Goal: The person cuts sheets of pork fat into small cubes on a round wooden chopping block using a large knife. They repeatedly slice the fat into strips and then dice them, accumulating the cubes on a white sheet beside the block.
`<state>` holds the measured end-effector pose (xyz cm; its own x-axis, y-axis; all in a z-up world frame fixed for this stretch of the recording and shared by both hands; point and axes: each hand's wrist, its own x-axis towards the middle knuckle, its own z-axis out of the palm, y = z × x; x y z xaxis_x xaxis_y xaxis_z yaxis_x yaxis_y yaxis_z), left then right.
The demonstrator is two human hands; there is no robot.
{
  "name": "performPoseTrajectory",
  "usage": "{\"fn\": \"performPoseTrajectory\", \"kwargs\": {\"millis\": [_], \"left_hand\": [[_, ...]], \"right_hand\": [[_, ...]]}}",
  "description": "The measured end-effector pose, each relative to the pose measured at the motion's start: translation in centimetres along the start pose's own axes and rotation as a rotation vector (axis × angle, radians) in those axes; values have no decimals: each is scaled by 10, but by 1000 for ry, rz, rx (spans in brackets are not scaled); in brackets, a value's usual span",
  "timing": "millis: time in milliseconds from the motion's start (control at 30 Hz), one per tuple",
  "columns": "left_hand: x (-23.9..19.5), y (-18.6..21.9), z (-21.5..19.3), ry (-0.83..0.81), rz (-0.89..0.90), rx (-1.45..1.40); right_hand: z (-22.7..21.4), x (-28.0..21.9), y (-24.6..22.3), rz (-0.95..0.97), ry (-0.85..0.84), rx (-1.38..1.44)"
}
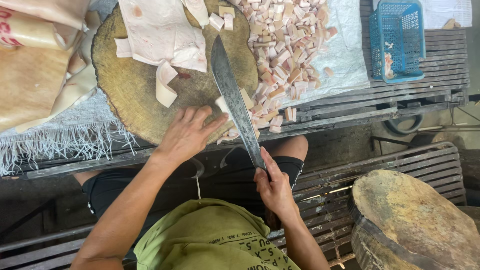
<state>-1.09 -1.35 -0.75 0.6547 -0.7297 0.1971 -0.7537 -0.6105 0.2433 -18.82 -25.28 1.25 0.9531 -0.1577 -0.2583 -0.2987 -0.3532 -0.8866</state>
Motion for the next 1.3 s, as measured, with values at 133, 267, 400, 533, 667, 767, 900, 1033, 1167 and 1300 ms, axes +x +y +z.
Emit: {"fn": "performPoseTrajectory", "kwargs": {"millis": [133,267,400,533,667,767,900,1033,1167,1300], "left_hand": [[4,-3,7,12,-72,-29],[-3,-20,-3,205,-284,69],[-5,-37,-10,296,-577,84],[-1,-47,-3,280,-622,43],[2,-59,-5,261,-710,-137],[10,-56,-14,259,-830,-521],[29,-28,-17,145,-863,-1005],[43,-6,-10,74,-781,-1344],[36,-2,-4,-153,-841,-1077],[23,1,-5,-18,-635,-782]], "right_hand": [[-2,1,0,-39,41,-30],[-3,-10,4,-164,56,-201],[-5,-14,16,-197,-5,-396],[-12,9,36,-286,129,-482],[-31,47,50,-354,321,-580],[-41,65,50,-426,384,-540],[-34,67,42,-88,250,-213],[-22,54,31,-36,234,-104],[-8,37,21,-121,234,-80],[-5,24,10,-174,216,-204]]}}
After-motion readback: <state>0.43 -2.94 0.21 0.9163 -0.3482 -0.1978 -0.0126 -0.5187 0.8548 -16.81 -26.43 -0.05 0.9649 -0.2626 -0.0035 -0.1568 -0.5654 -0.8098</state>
